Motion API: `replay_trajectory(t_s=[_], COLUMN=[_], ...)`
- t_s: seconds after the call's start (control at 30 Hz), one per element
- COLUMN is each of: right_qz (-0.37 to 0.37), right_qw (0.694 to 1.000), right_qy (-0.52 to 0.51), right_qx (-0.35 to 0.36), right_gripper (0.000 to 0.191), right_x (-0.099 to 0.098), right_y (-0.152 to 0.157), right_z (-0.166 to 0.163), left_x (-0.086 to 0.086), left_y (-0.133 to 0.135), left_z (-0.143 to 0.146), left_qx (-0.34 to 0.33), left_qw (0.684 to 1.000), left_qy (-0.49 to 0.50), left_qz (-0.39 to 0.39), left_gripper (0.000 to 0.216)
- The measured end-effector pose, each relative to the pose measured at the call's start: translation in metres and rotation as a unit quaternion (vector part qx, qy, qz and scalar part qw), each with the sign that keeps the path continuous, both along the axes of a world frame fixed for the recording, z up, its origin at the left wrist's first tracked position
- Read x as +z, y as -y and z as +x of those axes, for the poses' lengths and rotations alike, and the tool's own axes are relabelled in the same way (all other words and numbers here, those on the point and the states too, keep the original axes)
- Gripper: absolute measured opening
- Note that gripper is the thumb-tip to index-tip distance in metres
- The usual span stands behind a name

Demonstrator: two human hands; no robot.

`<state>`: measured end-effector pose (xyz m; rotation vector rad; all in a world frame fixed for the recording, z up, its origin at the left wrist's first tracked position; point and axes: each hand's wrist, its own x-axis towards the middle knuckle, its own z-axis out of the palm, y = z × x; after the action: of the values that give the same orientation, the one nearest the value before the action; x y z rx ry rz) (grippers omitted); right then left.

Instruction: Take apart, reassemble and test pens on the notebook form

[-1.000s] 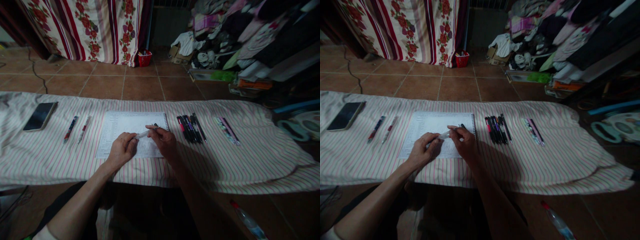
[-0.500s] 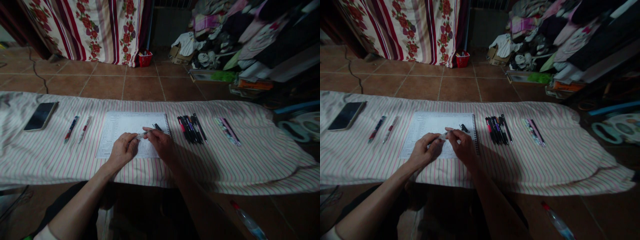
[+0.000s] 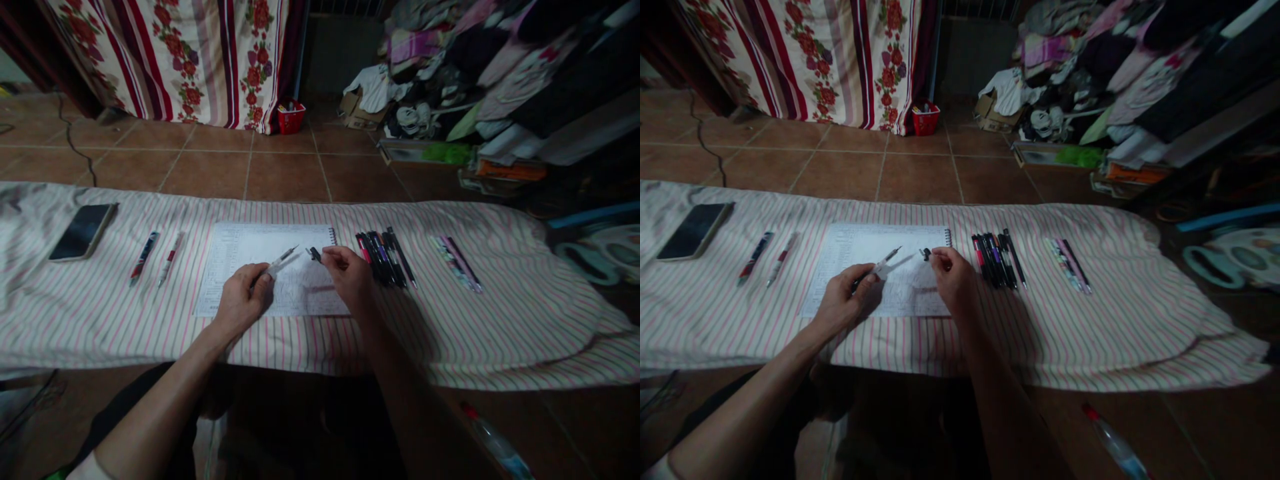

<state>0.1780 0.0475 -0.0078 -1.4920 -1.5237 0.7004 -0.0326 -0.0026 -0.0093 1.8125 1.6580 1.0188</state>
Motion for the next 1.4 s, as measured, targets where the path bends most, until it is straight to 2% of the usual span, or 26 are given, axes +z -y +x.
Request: replay_trajectory(t_s=[0.2,0.37,0.5,0.8,0.97,1.1,1.2,1.3,1.4], right_qz=[0.021,0.058,0.063,0.041,0.018,0.031,-0.013,-0.074,-0.078], right_qw=[0.976,0.955,0.949,0.987,0.997,0.999,0.997,0.981,0.974], right_qy=[0.216,0.292,0.307,0.141,0.045,0.001,-0.08,-0.171,-0.206], right_qx=[-0.012,-0.007,-0.016,-0.067,-0.051,-0.006,0.02,0.049,0.057], right_gripper=[0.018,0.015,0.012,0.022,0.032,0.032,0.033,0.036,0.034], right_x=[-0.01,-0.014,-0.016,-0.01,-0.006,-0.002,0.002,0.006,0.009], right_y=[-0.003,-0.004,-0.006,-0.008,-0.009,-0.008,-0.006,-0.003,-0.001], right_z=[0.004,0.002,0.0,0.001,0.001,0.003,0.003,0.001,-0.002], left_x=[-0.001,0.0,0.0,-0.001,-0.003,-0.002,0.0,0.0,-0.001], left_y=[0.001,0.002,0.002,0.002,0.001,0.001,0.001,0.002,0.002], left_z=[0.0,0.0,-0.001,0.0,0.001,0.002,0.002,0.002,0.001], left_qx=[0.005,0.0,-0.003,0.008,0.008,0.009,0.011,0.011,0.011], left_qw=[1.0,1.0,0.999,0.999,0.999,0.999,0.999,0.999,0.999], left_qy=[-0.011,-0.024,-0.032,-0.038,-0.044,-0.046,-0.045,-0.044,-0.043], left_qz=[-0.003,0.001,0.004,-0.002,-0.003,-0.004,-0.001,0.002,0.011], left_gripper=[0.034,0.034,0.033,0.035,0.033,0.032,0.032,0.033,0.032])
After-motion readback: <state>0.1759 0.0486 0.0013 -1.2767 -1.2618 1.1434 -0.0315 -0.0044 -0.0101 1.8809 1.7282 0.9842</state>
